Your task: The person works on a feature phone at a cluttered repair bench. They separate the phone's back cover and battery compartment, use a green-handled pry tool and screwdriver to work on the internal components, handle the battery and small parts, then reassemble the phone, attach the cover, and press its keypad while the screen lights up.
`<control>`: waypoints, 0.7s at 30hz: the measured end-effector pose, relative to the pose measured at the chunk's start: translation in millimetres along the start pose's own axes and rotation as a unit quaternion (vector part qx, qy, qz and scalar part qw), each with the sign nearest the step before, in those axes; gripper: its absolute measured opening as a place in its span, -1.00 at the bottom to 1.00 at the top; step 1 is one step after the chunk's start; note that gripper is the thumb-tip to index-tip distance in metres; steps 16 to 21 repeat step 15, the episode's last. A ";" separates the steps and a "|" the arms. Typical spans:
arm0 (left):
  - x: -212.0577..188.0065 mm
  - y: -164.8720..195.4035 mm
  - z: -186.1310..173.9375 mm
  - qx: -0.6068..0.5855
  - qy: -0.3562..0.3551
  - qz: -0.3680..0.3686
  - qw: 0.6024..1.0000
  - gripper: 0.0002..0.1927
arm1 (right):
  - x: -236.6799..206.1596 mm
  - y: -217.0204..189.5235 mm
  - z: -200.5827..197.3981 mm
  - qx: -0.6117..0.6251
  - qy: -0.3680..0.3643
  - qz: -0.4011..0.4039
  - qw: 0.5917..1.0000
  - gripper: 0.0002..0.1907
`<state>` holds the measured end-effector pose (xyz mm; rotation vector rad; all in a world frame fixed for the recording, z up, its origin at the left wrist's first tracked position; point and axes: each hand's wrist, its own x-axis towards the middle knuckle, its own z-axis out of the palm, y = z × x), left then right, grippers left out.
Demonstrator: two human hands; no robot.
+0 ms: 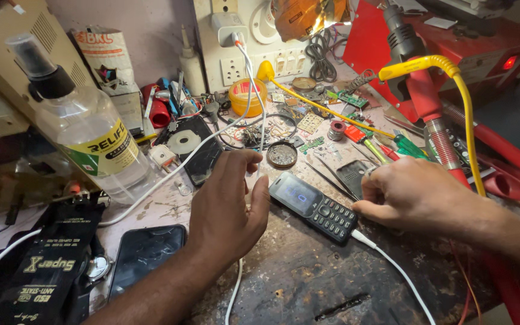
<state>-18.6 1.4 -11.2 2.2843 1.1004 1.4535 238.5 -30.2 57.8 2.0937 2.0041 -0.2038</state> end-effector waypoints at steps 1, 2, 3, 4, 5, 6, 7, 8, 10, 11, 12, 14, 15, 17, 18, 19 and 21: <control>-0.1 -0.3 0.2 0.002 0.000 0.001 1.000 -0.65 | 0.4 2.2 0.2 0.007 -0.010 0.002 1.000 -0.66; -0.1 -0.6 0.4 0.002 -0.002 -0.003 1.000 -0.65 | 2.6 4.8 -0.4 0.019 -0.005 0.001 1.000 -0.66; -0.3 -0.6 0.7 0.003 -0.004 -0.006 1.000 -0.66 | 6.1 8.0 -2.0 0.031 0.000 0.000 1.000 -0.65; -0.1 -0.6 0.9 0.003 -0.005 -0.010 1.000 -0.66 | 10.4 11.5 -4.2 0.043 0.004 0.000 0.999 -0.64; -0.1 -0.7 0.6 0.003 -0.006 -0.011 1.000 -0.66 | 16.0 14.4 -6.5 0.055 0.033 -0.001 0.998 -0.64; 0.2 -0.6 0.5 0.003 -0.007 -0.013 1.000 -0.66 | 22.4 16.8 -9.0 0.066 0.063 -0.002 0.996 -0.65; 0.3 -0.3 0.6 0.003 -0.008 -0.014 1.000 -0.66 | 27.5 19.1 -10.7 0.077 0.092 -0.003 0.993 -0.65; 0.5 0.1 0.5 0.003 -0.009 -0.013 1.000 -0.66 | 31.6 21.1 -12.2 0.082 0.104 -0.011 0.991 -0.65; 1.2 0.8 -0.1 0.002 -0.008 -0.011 1.000 -0.66 | 37.8 23.2 -15.3 0.089 0.129 -0.028 0.987 -0.66; 1.5 0.8 -0.5 0.004 -0.014 -0.013 1.000 -0.67 | 39.0 23.0 -15.5 0.095 0.122 -0.027 0.988 -0.66; 1.5 1.2 -1.0 0.006 -0.021 -0.016 1.000 -0.68 | 39.6 22.2 -15.5 0.100 0.113 -0.026 0.988 -0.66; 1.1 1.9 -1.3 0.012 -0.045 -0.037 0.998 -0.70 | 38.3 18.5 -13.3 0.107 0.105 -0.051 0.987 -0.65; 1.5 2.3 -0.8 0.018 -0.060 -0.056 0.996 -0.71 | 33.4 16.2 -9.0 0.108 0.105 -0.078 0.985 -0.64; 1.5 2.3 -0.8 0.018 -0.060 -0.056 0.996 -0.71 | 33.4 16.2 -9.0 0.108 0.105 -0.078 0.985 -0.64; 1.5 2.3 -0.8 0.018 -0.060 -0.056 0.996 -0.71 | 33.4 16.2 -9.0 0.108 0.105 -0.078 0.985 -0.64; 1.5 2.3 -0.8 0.018 -0.060 -0.056 0.996 -0.71 | 33.4 16.2 -9.0 0.108 0.105 -0.078 0.985 -0.64; 1.5 2.3 -0.8 0.018 -0.060 -0.056 0.996 -0.71 | 33.4 16.2 -9.0 0.108 0.105 -0.078 0.985 -0.64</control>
